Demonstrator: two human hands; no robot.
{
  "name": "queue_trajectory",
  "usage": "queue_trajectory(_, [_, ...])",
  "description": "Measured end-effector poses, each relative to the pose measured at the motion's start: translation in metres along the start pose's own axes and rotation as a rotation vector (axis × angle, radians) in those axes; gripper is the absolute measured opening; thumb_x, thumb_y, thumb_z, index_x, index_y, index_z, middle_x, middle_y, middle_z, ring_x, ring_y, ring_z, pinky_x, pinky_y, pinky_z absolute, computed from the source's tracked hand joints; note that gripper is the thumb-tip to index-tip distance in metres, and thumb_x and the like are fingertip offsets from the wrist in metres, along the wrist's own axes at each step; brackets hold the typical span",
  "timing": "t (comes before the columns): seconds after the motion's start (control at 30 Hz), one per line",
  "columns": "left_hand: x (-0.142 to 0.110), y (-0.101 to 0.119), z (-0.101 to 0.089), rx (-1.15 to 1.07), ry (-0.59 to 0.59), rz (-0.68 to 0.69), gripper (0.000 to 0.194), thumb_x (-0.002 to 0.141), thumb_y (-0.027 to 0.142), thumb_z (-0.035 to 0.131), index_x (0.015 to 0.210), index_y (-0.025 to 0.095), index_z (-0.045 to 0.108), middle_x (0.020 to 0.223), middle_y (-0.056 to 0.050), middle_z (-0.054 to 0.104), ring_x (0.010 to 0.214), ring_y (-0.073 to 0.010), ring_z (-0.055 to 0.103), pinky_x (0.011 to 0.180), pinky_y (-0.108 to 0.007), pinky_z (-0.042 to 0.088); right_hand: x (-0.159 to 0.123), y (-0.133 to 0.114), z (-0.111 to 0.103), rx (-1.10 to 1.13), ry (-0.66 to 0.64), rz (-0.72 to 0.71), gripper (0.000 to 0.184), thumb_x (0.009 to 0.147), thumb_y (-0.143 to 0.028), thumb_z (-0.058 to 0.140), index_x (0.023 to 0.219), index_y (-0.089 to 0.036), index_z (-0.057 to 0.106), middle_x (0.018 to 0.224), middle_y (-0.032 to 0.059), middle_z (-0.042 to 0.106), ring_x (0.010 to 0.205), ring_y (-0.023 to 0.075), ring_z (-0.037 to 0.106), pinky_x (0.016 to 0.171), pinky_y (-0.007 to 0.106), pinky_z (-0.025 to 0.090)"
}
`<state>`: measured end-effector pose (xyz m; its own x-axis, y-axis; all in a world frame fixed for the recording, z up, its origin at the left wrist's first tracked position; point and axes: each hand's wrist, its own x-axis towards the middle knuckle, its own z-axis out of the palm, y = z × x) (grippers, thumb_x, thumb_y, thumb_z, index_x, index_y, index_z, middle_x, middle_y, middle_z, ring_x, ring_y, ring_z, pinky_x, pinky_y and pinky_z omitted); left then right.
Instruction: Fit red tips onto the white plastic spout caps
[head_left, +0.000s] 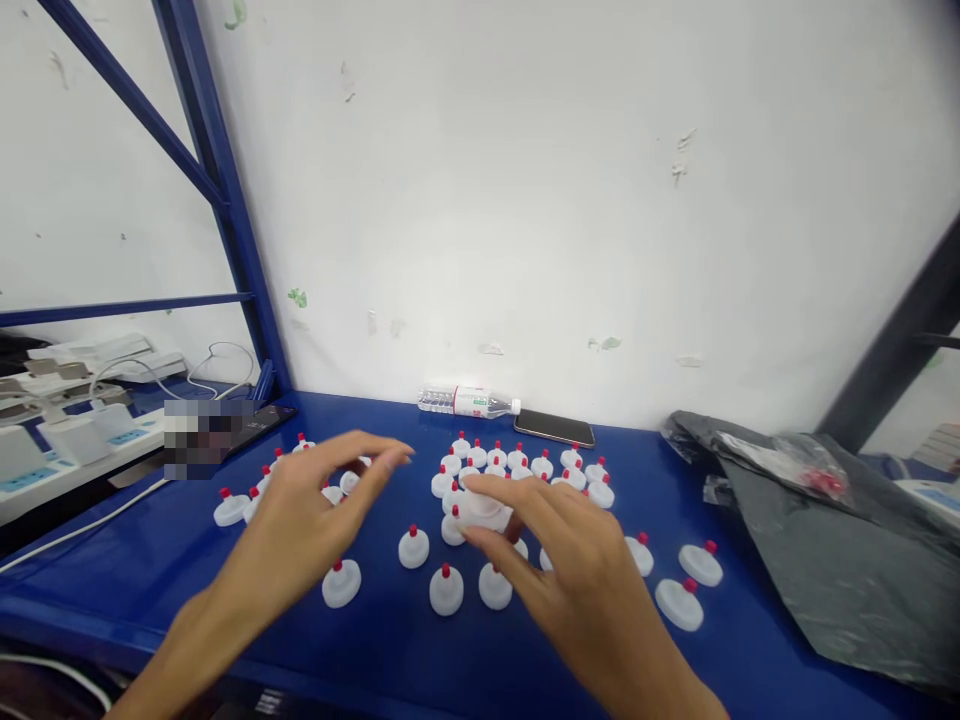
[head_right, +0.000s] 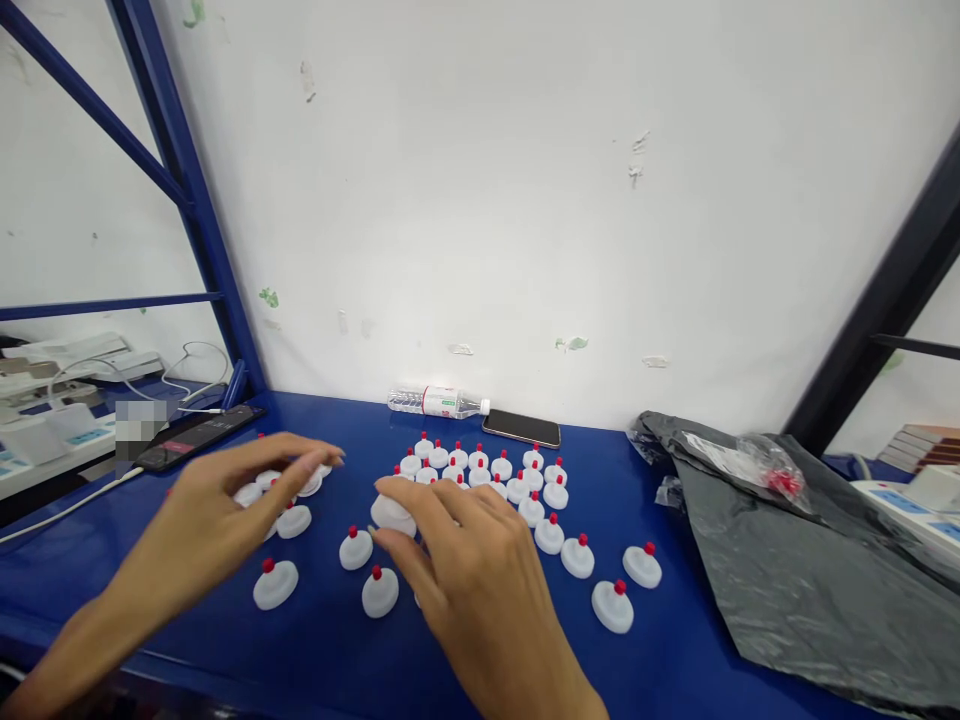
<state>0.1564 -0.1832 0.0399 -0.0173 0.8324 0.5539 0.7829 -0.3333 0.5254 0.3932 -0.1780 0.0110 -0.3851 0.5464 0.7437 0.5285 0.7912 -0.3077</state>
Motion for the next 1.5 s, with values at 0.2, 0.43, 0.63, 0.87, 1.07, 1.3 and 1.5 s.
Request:
queue_trajectory(0.2, [0.020,-0.053,-0.015,0.405,0.010,-0.225,0.041,0.096,0.039,0.038,0.118,0.024,0.069,0.101,-0.006,0.079,0.094,-0.0295,0.073,0.079,-0.036,0.051,0.000,0.006,-0.002,-0.021,0.066,-0.001,0.029,0.096,-0.028,0.068,0.125,-0.028,0.063,0.099,-0.0005,0.076,0.085,0.0196,0.070,0.077,0.033,0.050])
queue_trajectory(0.43, [0.021,-0.074,0.009,0.455,-0.241,-0.245,0.052,0.093,0.026,0.028,0.133,0.020,0.061,0.103,-0.010,0.079,0.100,-0.0329,0.072,0.081,-0.041,0.050,-0.001,0.006,-0.001,-0.038,0.077,0.002,0.030,0.096,-0.028,0.068,0.126,-0.029,0.063,0.095,-0.0024,0.076,0.081,0.0178,0.070,0.076,0.032,0.048])
queue_trajectory(0.63, [0.025,-0.076,0.008,0.062,-0.285,-0.180,0.047,0.094,0.032,0.032,0.127,0.022,0.063,0.106,-0.006,0.079,0.102,-0.0241,0.072,0.080,-0.031,0.055,-0.001,0.007,-0.001,-0.054,0.073,0.006,0.031,0.097,-0.029,0.067,0.127,-0.029,0.062,0.097,-0.0028,0.077,0.085,0.0180,0.070,0.077,0.032,0.049])
queue_trajectory(0.87, [0.030,-0.084,0.005,0.417,-0.152,-0.160,0.044,0.092,0.029,0.033,0.109,0.021,0.073,0.100,-0.008,0.079,0.095,-0.0288,0.073,0.079,-0.034,0.051,0.000,0.007,-0.001,-0.050,0.070,0.003,0.029,0.098,-0.029,0.066,0.126,-0.028,0.062,0.099,-0.0019,0.077,0.086,0.0187,0.071,0.078,0.033,0.049])
queue_trajectory(1.07, [0.029,-0.095,0.010,0.471,-0.282,-0.212,0.036,0.089,0.031,0.038,0.108,0.021,0.068,0.087,-0.006,0.079,0.086,-0.0280,0.072,0.072,-0.033,0.047,-0.001,0.007,-0.001,-0.053,0.060,0.003,0.029,0.098,-0.030,0.065,0.126,-0.028,0.062,0.098,-0.0018,0.077,0.084,0.0189,0.070,0.077,0.034,0.049])
queue_trajectory(1.3, [0.029,-0.110,0.011,0.460,-0.370,-0.271,0.025,0.079,0.027,0.056,0.101,0.024,0.066,0.087,-0.002,0.078,0.091,-0.0265,0.072,0.068,-0.031,0.043,-0.001,0.006,-0.001,-0.062,0.055,0.006,0.028,0.098,-0.030,0.065,0.125,-0.028,0.063,0.096,-0.0017,0.076,0.084,0.0196,0.070,0.076,0.034,0.049])
queue_trajectory(1.5, [0.029,-0.124,0.017,0.483,-0.381,-0.256,0.025,0.078,0.026,0.059,0.101,0.023,0.068,0.088,-0.003,0.078,0.091,-0.0270,0.071,0.068,-0.031,0.045,-0.001,0.006,0.000,-0.062,0.043,0.013,0.029,0.097,-0.029,0.066,0.126,-0.029,0.062,0.096,-0.0022,0.076,0.081,0.0195,0.069,0.075,0.034,0.049])
